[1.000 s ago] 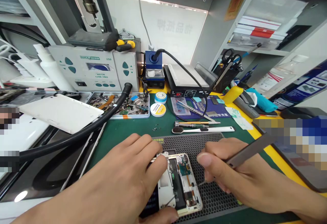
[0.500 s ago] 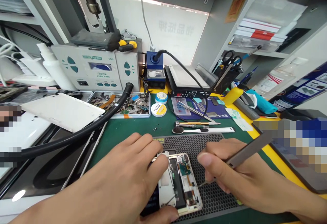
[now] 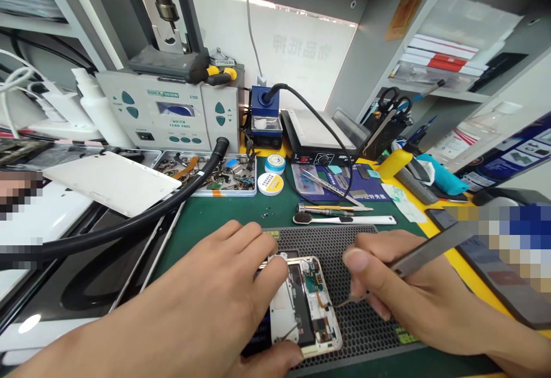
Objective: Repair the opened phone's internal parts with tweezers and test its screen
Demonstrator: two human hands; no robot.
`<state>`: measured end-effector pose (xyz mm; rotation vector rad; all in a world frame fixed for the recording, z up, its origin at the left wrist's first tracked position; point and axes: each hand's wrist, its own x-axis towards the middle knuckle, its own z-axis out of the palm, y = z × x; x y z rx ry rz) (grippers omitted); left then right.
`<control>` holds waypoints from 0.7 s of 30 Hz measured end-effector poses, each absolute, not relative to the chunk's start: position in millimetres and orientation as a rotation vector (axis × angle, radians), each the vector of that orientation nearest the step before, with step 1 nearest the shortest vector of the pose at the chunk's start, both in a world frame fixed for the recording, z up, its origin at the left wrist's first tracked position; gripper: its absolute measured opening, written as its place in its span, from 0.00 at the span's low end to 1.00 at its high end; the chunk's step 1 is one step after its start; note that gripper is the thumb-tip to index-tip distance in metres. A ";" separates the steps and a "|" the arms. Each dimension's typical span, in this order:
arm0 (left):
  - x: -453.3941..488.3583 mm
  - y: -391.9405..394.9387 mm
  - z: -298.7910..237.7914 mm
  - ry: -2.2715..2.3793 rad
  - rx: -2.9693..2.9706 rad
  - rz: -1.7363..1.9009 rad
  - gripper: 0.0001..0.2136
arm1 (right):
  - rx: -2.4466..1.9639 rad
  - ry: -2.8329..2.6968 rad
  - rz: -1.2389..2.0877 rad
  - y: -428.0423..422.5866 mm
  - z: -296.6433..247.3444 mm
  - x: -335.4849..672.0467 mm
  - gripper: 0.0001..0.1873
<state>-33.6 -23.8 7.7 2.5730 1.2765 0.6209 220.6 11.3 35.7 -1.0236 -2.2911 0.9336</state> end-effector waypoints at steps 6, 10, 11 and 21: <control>-37.8 -19.4 18.9 1.171 2.697 0.444 0.14 | -1.095 -2.214 1.034 11.7 31.6 220.7 0.27; -38.2 -17.4 21.1 1.135 2.745 0.355 0.15 | -1.188 -2.053 1.225 11.6 28.0 221.1 0.27; -37.9 -17.4 20.7 1.135 2.735 0.359 0.15 | -1.198 -2.019 1.258 11.7 27.3 220.7 0.28; -38.3 -21.9 17.7 1.184 2.632 0.442 0.16 | -1.265 -1.868 1.385 15.7 28.3 215.6 0.29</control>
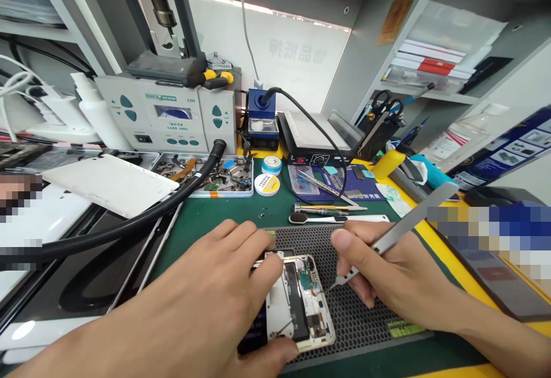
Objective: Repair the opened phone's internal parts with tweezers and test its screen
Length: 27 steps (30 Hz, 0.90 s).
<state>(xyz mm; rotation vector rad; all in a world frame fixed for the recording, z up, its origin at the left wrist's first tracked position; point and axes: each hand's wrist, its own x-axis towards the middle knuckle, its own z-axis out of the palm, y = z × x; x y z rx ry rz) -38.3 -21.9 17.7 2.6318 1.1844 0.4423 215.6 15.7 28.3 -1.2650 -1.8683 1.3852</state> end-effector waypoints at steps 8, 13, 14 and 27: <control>-15.0 -25.1 16.4 1.177 2.440 0.557 0.03 | -1.300 -1.805 1.393 18.2 28.4 212.1 0.30; 1.2 -29.1 7.7 1.169 2.384 0.668 0.04 | -1.297 -1.802 1.399 16.5 27.3 211.8 0.30; 2.7 -28.6 5.8 1.172 2.357 0.691 0.06 | -1.294 -1.802 1.396 16.8 27.1 211.8 0.30; 8.6 -22.4 4.8 1.186 2.290 0.690 0.06 | -1.315 -1.771 1.442 27.1 34.0 216.9 0.24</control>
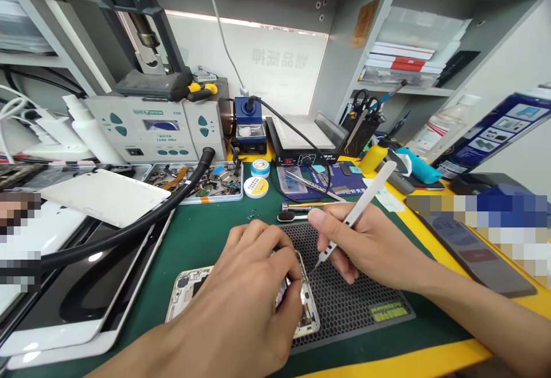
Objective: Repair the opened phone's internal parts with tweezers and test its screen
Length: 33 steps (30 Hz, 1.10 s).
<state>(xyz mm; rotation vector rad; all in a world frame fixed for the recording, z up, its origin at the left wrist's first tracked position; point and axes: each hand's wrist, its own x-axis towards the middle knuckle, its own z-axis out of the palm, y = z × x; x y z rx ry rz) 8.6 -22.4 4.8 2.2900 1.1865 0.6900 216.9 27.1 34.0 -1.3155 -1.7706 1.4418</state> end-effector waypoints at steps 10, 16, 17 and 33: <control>13.9 -18.7 10.7 1.250 2.214 0.631 0.06 | -1.264 -1.867 1.761 41.1 54.9 233.0 0.14; 13.2 -19.8 7.6 1.253 2.214 0.674 0.06 | -1.265 -1.885 1.757 44.9 59.3 239.3 0.13; 13.4 -19.6 6.5 1.251 2.217 0.689 0.06 | -1.270 -1.886 1.760 45.0 59.4 239.4 0.13; 14.0 -21.6 4.2 1.248 2.239 0.727 0.07 | -1.340 -2.084 1.655 48.2 51.9 242.4 0.08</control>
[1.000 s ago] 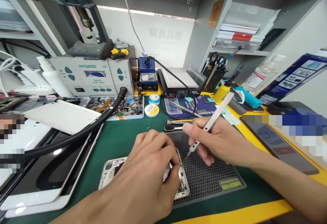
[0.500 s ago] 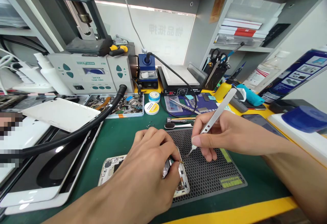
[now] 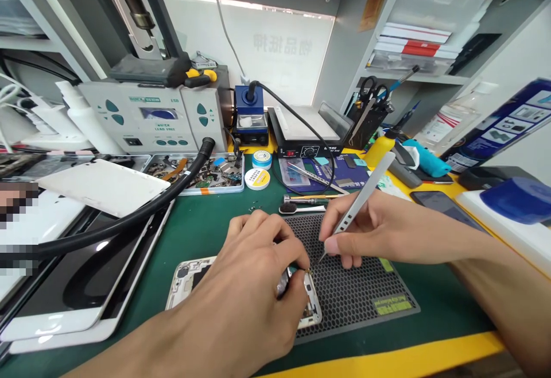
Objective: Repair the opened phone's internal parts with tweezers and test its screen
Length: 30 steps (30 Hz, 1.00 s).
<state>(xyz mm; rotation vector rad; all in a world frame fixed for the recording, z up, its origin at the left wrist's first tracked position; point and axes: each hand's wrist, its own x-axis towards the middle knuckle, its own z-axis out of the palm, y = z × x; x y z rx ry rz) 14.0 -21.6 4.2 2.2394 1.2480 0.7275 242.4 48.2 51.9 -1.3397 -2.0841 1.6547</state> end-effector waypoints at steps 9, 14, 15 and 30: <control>16.6 -21.7 7.8 1.246 2.285 0.710 0.06 | -1.320 -1.966 1.670 54.5 45.9 235.4 0.19; 18.9 -18.7 11.0 1.284 2.232 0.642 0.05 | -1.293 -1.809 1.767 55.7 43.3 234.2 0.20; 18.9 -17.8 11.9 1.292 2.213 0.641 0.05 | -1.288 -1.774 1.792 55.2 42.4 233.8 0.20; 15.7 -12.4 7.8 1.298 2.114 0.654 0.06 | -1.352 -1.559 1.812 42.7 28.6 218.8 0.19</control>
